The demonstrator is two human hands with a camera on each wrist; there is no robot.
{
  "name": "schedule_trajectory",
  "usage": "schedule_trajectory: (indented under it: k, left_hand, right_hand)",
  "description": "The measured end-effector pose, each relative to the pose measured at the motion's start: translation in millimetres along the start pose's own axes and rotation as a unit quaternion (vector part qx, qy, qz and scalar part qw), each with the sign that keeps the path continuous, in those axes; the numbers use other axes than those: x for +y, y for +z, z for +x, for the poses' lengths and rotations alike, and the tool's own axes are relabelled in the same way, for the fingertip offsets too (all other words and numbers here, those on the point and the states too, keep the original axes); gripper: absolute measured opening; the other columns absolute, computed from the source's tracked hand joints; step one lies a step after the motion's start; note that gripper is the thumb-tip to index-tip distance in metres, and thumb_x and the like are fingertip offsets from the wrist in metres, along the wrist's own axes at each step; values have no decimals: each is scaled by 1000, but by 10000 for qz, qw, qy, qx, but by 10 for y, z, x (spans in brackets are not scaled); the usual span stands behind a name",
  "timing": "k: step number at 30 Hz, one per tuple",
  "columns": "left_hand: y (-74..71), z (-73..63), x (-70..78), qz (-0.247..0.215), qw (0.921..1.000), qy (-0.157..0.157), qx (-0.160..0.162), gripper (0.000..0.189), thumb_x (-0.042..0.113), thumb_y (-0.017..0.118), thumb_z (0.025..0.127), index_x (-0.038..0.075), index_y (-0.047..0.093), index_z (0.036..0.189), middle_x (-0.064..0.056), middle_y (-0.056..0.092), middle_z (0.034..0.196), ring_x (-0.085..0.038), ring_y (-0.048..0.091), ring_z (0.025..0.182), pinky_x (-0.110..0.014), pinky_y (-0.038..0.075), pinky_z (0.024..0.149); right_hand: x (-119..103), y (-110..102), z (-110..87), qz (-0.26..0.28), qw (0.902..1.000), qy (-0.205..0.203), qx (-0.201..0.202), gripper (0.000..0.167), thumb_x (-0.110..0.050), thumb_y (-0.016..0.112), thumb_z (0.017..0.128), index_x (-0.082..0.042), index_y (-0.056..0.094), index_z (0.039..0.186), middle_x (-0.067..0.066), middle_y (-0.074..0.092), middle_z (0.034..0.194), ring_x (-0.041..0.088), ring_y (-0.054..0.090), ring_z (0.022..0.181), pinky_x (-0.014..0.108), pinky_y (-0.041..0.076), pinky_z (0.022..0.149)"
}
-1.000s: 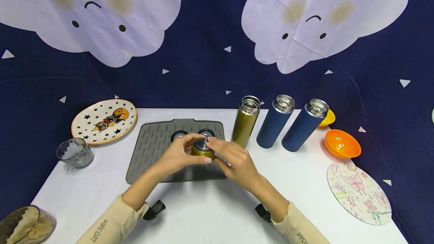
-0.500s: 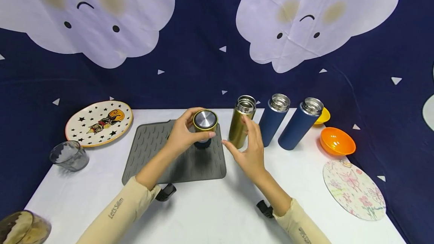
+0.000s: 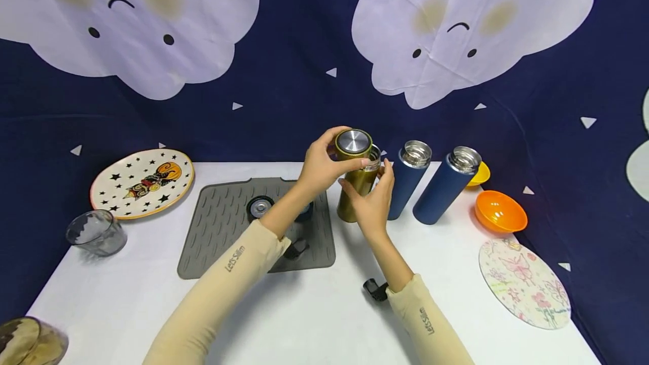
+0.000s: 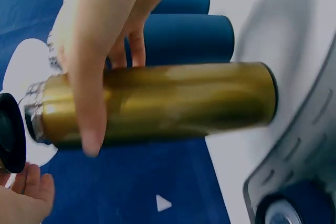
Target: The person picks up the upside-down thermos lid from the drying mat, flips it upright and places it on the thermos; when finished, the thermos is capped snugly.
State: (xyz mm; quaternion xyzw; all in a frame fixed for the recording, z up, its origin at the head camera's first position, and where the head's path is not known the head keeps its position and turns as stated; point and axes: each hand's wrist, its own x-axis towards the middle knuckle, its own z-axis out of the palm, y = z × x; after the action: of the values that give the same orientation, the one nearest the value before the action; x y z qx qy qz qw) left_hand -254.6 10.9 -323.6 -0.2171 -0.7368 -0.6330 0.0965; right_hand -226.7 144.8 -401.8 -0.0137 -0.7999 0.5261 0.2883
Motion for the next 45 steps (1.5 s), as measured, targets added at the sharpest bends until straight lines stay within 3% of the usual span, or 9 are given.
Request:
schedule_trajectory:
  k: [6, 13, 18, 25, 29, 34, 37, 41, 45]
  left_hand:
    - [220, 110, -123, 483, 9986, 222, -83, 71, 24, 88, 75, 7, 56, 136, -9, 60, 130, -22, 58, 112, -39, 50, 96]
    - [250, 147, -207, 933, 9944, 449, -235, 78, 26, 88, 75, 4, 51, 139, -11, 64, 129, -22, 63, 108, -34, 52, 90]
    - [131, 215, -180, 1148, 9853, 767, -1006, 67, 25, 85, 79, 6, 50, 133, -9, 67, 122, -20, 66, 105, -33, 53, 90]
    - [-53, 344, -77, 1304, 9709, 429, -1961, 69, 22, 81, 83, 6, 50, 143, -10, 49, 134, -23, 49, 123, -40, 41, 107]
    - [58, 281, -22, 1775, 9704, 390, -1592, 84, 33, 82, 81, 3, 43, 148, -12, 42, 130, -25, 42, 122, -45, 37, 109]
    - [340, 146, -119, 2271, 9688, 994, -74, 88, 41, 88, 71, -2, 49, 138, -16, 56, 123, -30, 54, 113, -46, 43, 106]
    - [363, 124, -207, 1781, 9765, 1160, 361, 78, 30, 91, 69, -2, 52, 129, -17, 63, 120, -30, 61, 110, -42, 50, 97]
    - [233, 185, -273, 29, 9971, 559, -514, 73, 9, 88, 73, 1, 48, 133, -17, 62, 129, -28, 62, 118, -36, 49, 102]
    - [83, 279, -303, -1343, 9779, -346, -1567, 68, -6, 76, 81, 4, 44, 140, -16, 56, 139, -28, 54, 128, -38, 41, 111]
  right_hand:
    - [50, 101, 25, -213, 9996, -13, 186, 79, -25, 79, 82, -6, 36, 145, 19, 49, 140, 36, 48, 131, 55, 38, 108]
    - [85, 106, 36, -307, 9990, -196, 268, 78, -13, 76, 80, -6, 36, 147, 19, 49, 141, 36, 49, 131, 56, 39, 108]
    - [79, 95, 31, -398, 9980, -415, 278, 81, -21, 78, 81, -3, 35, 146, 22, 50, 139, 39, 51, 129, 59, 40, 105]
    - [79, 127, 25, -407, 9964, -654, 350, 85, -34, 81, 82, -1, 34, 145, 24, 51, 135, 40, 54, 124, 60, 43, 100]
    - [83, 126, 17, -423, 9971, -516, 360, 79, -27, 77, 84, -3, 34, 147, 23, 50, 137, 41, 54, 123, 61, 44, 98]
    - [93, 127, 5, -500, 9964, -525, 434, 78, -6, 71, 76, -1, 35, 145, 25, 50, 136, 43, 55, 122, 62, 45, 96]
    - [98, 141, 9, -531, 9954, -638, 469, 80, -3, 70, 74, 1, 35, 145, 26, 49, 139, 44, 53, 125, 61, 44, 99]
    - [103, 148, 23, -459, 9956, -645, 497, 79, -16, 77, 78, 0, 36, 144, 24, 51, 137, 42, 55, 123, 59, 45, 99]
    - [105, 133, 33, -310, 9971, -601, 360, 81, -29, 81, 81, -3, 37, 144, 22, 53, 136, 39, 55, 122, 58, 44, 100]
